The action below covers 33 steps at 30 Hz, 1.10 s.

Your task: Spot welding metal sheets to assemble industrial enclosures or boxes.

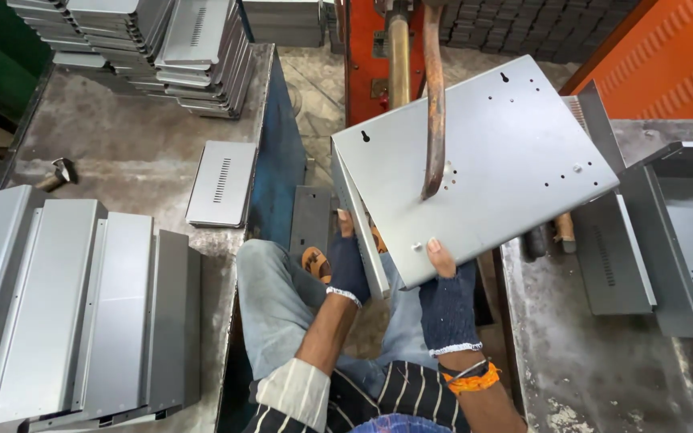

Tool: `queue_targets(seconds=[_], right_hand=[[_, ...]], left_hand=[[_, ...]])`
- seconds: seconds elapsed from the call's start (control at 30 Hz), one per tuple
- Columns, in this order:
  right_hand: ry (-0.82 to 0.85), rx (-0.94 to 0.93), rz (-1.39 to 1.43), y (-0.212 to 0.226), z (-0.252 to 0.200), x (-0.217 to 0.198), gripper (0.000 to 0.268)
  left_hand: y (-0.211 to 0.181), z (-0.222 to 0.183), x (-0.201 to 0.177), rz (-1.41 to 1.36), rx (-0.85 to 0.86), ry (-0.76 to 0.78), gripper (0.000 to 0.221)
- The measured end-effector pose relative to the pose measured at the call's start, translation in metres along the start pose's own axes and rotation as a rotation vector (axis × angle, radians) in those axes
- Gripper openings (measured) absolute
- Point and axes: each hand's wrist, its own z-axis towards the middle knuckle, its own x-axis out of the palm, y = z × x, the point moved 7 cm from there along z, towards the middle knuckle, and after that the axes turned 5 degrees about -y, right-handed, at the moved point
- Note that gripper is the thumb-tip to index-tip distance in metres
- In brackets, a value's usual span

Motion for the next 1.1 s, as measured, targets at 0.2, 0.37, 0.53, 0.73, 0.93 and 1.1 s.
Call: queue_targets(seconds=[0.2, 0.37, 0.53, 0.73, 0.93, 1.1], right_hand=[[0.058, -0.012, -0.013, -0.017, -0.002, 0.011, 0.067], [-0.060, 0.420, 0.493, -0.037, -0.014, 0.016, 0.046], [-0.059, 0.021, 0.108, -0.004, -0.005, 0.006, 0.051], [-0.257, 0.606, 0.791, -0.021, 0.030, 0.002, 0.032], [-0.282, 0.597, 0.924, -0.045, 0.071, 0.011, 0.025], [-0.235, 0.598, 0.868, -0.087, 0.076, 0.033, 0.036]], left_hand=[[-0.005, 0.000, 0.024, -0.166, 0.018, 0.175, 0.060], [-0.014, -0.012, 0.051, -0.220, 0.036, 0.257, 0.072], [0.006, -0.016, 0.029, -0.178, 0.059, 0.340, 0.084], [-0.034, -0.072, 0.051, 0.209, 0.541, 0.674, 0.143], [-0.050, -0.047, 0.090, 0.253, 0.527, 0.727, 0.158], [-0.059, -0.032, 0.109, 0.277, 0.616, 0.778, 0.151]])
